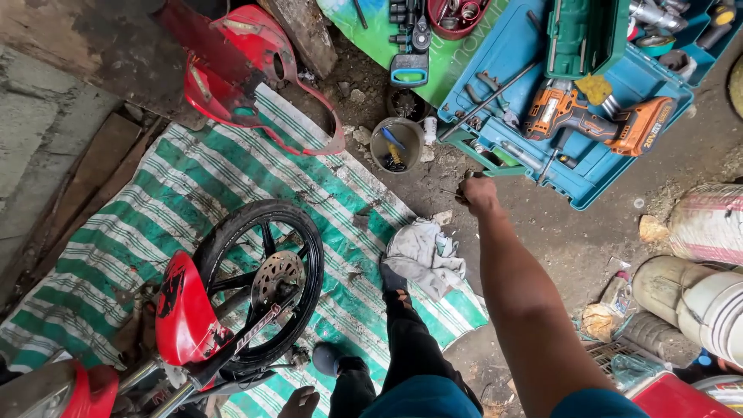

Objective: Removing the motorcycle seat and using a screwdriver and pliers to adjust and repair the internal wiring and electrical components.

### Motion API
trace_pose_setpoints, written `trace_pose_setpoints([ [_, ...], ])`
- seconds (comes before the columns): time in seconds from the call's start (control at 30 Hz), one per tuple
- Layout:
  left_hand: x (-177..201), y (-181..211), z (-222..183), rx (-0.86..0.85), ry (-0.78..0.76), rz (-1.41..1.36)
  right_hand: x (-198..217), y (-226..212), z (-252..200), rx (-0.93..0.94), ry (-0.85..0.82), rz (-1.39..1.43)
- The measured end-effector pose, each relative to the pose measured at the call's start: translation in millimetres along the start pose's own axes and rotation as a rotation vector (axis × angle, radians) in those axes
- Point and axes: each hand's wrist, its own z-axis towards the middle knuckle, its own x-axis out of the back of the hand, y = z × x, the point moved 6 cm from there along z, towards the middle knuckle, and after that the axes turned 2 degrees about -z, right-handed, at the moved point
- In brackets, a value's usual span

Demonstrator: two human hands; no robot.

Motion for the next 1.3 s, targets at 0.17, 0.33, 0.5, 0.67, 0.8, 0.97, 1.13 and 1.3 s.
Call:
trace_pose_setpoints([
  [0.17, 1, 38, -43, -0.154, 0.210, -0.106, 21, -46, -26, 0.058, 0.195, -0.271],
  [0.33, -2, 33, -27, -0.150, 0.216, -0.082, 66, -120, -34, 0.130, 0.250, -0.367],
  [0.5, 2, 0, -9, -0.108, 0.144, -0.033, 122, -162, -15, 0.380, 0.474, -0.216],
  [0.67, 6, -22, 9, 0.012, 0.034, -0.106, 59, -63, 34, 0.609, 0.264, -0.874],
  [0.8, 0, -39, -1, -0.111, 0.246, -0.168, -70, 118, 6, 0.712, 0.050, -1.161],
  [0.97, 0, -77, -8, -0.395, 0.269, -0.311, -203, 297, -221, 0.451, -0.993, -1.517],
  [1.13, 0, -178, 5, -0.399, 0.226, -0.263, -246, 308, -165, 0.846, -0.645, -1.284],
  [1.3, 10, -309, 66, -0.336, 0.245, -0.205, -211, 259, -196, 1.066, -0.197, -1.285],
])
